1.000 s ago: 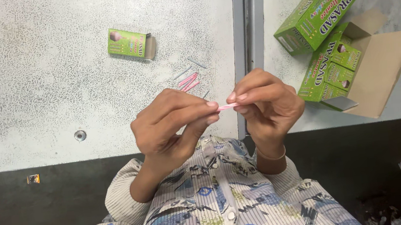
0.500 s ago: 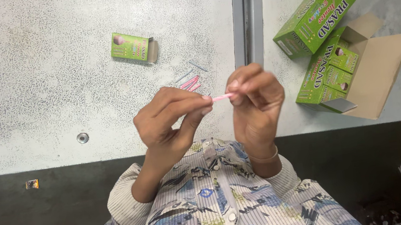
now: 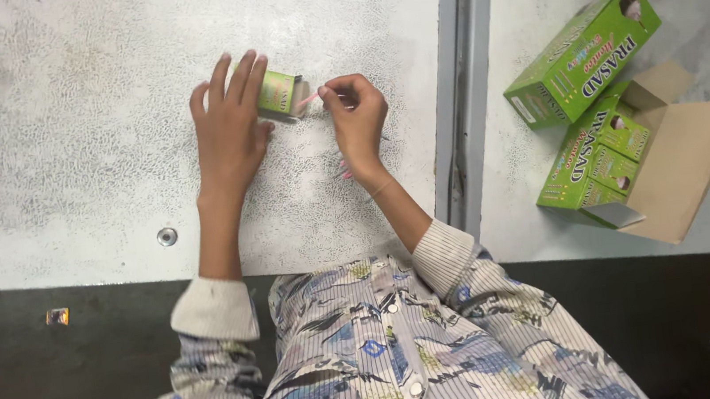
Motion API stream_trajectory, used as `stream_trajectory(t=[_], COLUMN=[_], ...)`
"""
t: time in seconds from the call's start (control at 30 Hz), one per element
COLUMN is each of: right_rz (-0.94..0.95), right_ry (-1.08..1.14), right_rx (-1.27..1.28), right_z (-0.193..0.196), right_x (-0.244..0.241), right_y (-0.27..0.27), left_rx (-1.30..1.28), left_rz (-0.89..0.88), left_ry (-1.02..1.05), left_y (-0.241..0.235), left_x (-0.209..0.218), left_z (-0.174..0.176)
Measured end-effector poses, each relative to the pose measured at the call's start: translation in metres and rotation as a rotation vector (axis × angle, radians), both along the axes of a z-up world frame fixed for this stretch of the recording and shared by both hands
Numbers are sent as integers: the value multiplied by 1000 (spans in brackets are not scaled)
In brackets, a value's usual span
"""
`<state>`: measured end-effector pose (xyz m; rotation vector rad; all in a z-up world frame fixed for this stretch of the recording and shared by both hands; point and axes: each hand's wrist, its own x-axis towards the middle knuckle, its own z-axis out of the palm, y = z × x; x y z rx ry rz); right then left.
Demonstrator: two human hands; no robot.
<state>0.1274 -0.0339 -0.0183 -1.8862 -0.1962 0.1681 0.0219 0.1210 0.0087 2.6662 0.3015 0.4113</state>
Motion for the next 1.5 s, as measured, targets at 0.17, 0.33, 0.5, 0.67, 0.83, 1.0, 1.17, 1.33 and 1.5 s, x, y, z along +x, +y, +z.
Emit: stream_trajectory(t=[0.17,0.33,0.5,0.67,0.83,1.0,1.17,1.33,1.5], right_rz=[-7,7,95,226,178,89,44,88,194], right_ry=[-92,-180,-193,-309,-313,-221,-304,-370,-273], right_rx=[-108,-197,-216,-275,-343,-406,-524,-345,-84], right_z=[-30,-38,-40,-34,-19,-2,-9,2,68], right_x=[2,1,-4,-7,0,-9,-18,-13,-29], right_y=[7,9,7,-3,-40,-82,-93,-93,-98], left_rx=[-70,-62,-87,-85,-91,21,96,-182,-659], left_rz=[12,48,87,153,151,134,60,-50,-111], left_ry=[96,83,113,76,60,68,106,-88,-143], left_y=[13,9,-4,-18,-23,-38,-62,-81,-92], left_x=[15,12,6,3,-3,-5,-6,-4,-1], left_z=[-13,-17,-20,-22,-26,-28,-25,5,57])
